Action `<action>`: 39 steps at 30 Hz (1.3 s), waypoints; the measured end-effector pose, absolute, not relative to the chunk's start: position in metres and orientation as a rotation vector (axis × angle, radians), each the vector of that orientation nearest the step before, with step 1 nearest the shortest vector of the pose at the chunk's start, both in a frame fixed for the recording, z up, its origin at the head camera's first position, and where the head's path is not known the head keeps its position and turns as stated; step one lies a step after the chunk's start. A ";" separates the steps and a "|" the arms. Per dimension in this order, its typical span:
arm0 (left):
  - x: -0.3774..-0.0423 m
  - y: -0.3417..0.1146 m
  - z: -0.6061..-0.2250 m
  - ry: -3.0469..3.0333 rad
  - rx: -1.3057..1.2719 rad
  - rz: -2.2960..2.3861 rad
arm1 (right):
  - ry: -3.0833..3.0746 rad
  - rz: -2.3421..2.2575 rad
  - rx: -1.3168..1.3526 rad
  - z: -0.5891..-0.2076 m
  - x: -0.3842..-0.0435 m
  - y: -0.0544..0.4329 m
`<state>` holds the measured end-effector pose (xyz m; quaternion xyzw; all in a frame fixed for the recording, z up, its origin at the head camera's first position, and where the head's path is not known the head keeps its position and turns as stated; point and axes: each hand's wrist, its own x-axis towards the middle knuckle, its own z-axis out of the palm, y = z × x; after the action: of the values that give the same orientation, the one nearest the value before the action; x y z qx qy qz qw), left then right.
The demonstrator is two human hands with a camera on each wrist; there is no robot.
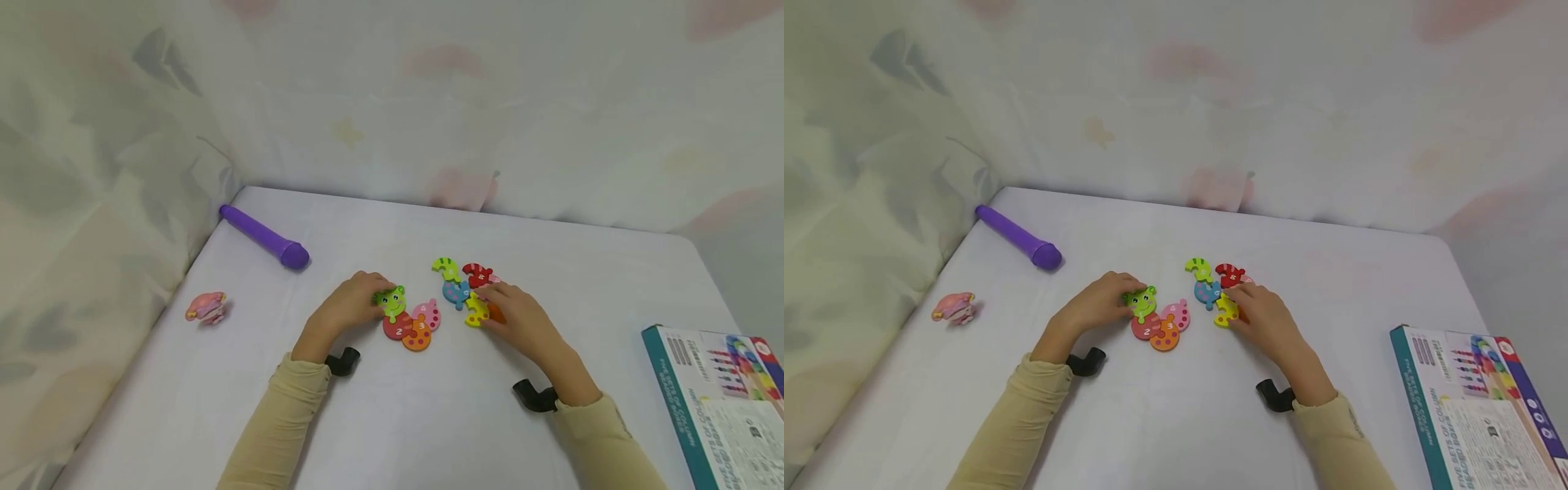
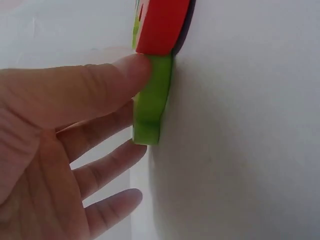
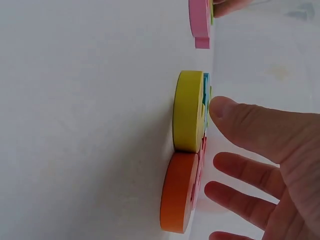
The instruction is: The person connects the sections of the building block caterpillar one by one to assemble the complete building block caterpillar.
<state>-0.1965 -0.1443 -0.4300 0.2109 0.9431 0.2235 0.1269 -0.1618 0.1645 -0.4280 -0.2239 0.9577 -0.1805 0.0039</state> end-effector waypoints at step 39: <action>-0.160 -0.165 -0.426 2.724 0.900 0.400 | 2.957 -0.443 -0.712 -0.394 -0.200 0.122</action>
<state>-0.1595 -0.1654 -0.4261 0.3083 0.9333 0.1372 0.1224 -0.1995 0.1224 -0.3945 -0.2314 0.9615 -0.1440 0.0342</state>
